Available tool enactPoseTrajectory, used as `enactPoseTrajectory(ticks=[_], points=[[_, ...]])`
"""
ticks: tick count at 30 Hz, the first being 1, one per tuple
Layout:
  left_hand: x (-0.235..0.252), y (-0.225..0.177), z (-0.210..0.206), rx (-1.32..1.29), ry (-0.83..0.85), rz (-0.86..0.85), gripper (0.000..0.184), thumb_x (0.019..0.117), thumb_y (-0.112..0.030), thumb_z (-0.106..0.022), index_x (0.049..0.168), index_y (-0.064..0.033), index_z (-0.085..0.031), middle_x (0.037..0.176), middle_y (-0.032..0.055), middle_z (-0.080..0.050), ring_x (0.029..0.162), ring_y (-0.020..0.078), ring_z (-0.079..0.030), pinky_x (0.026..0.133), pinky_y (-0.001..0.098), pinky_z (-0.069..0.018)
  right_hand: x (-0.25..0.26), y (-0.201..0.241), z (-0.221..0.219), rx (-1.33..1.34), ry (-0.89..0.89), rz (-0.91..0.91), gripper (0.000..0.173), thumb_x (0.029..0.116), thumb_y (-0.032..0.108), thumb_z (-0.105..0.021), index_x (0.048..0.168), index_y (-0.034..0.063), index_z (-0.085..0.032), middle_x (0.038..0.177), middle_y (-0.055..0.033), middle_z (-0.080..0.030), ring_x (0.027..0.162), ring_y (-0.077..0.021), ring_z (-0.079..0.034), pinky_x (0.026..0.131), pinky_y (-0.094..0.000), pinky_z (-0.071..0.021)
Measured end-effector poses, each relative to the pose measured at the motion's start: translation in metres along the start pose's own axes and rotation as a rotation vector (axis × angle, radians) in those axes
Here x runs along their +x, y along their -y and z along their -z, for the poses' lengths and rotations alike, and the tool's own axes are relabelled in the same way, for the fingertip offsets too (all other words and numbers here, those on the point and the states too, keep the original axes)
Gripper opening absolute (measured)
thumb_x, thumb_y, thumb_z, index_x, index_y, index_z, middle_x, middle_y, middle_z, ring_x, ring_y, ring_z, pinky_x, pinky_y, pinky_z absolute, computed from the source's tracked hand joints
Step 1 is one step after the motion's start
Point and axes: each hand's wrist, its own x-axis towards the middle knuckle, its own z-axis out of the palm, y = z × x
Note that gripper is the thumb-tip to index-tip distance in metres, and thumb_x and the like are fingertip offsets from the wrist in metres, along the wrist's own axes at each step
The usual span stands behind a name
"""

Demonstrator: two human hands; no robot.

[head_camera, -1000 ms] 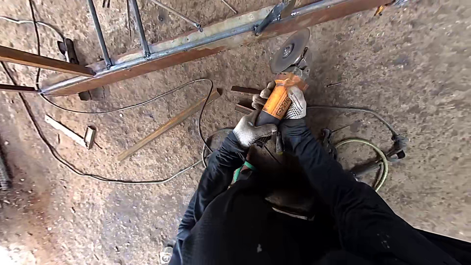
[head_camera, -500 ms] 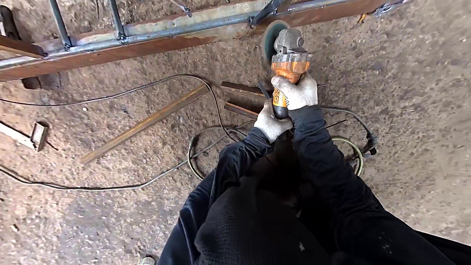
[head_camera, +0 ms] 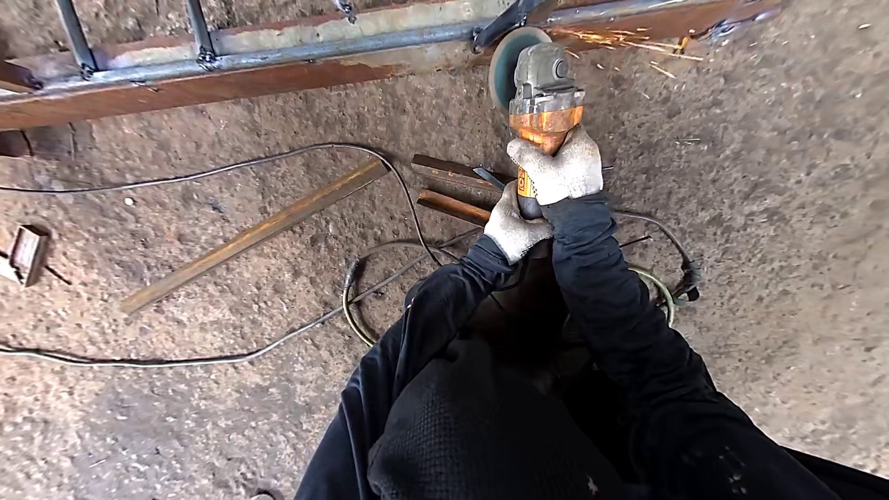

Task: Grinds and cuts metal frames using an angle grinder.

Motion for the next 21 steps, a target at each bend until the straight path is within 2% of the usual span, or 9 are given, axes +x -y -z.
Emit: enactPoseTrajectory(ticks=[9, 17, 21], points=[[0.006, 0.007, 0.002, -0.051, 0.038, -0.034, 0.085, 0.0598, -0.006, -0.083, 0.136, 0.0001, -0.047, 0.102, 0.0111, -0.069, 0.089, 0.0137, -0.07, 0.081, 0.0344, -0.0607, -0.002, 0.003, -0.002, -0.045, -0.028, 0.009, 0.079, 0.0749, 0.064, -0.077, 0.129, 0.0097, -0.06, 0.105, -0.0105, -0.072, 0.099, -0.0261, -0.071, 0.085, -0.0575, -0.0557], [0.008, 0.01, 0.001, -0.082, 0.04, -0.07, 0.085, 0.0606, -0.004, -0.084, 0.137, 0.0, -0.047, 0.107, 0.0113, -0.069, 0.095, 0.0138, -0.069, 0.086, 0.0345, -0.0605, 0.002, 0.001, -0.003, -0.084, -0.031, 0.032, 0.085, 0.0748, 0.067, -0.075, 0.135, 0.0096, -0.056, 0.107, -0.0121, -0.072, 0.1, -0.0286, -0.071, 0.086, -0.0601, -0.0553], [-0.003, 0.001, 0.001, -0.037, 0.045, -0.015, 0.082, 0.0637, -0.002, -0.082, 0.138, -0.0049, -0.047, 0.102, 0.0102, -0.069, 0.087, 0.0162, -0.069, 0.075, 0.038, -0.0611, -0.003, 0.003, 0.002, -0.076, -0.01, 0.001, 0.082, 0.075, 0.067, -0.075, 0.131, 0.0097, -0.059, 0.104, -0.0121, -0.072, 0.098, -0.0291, -0.071, 0.085, -0.0618, -0.0548]])
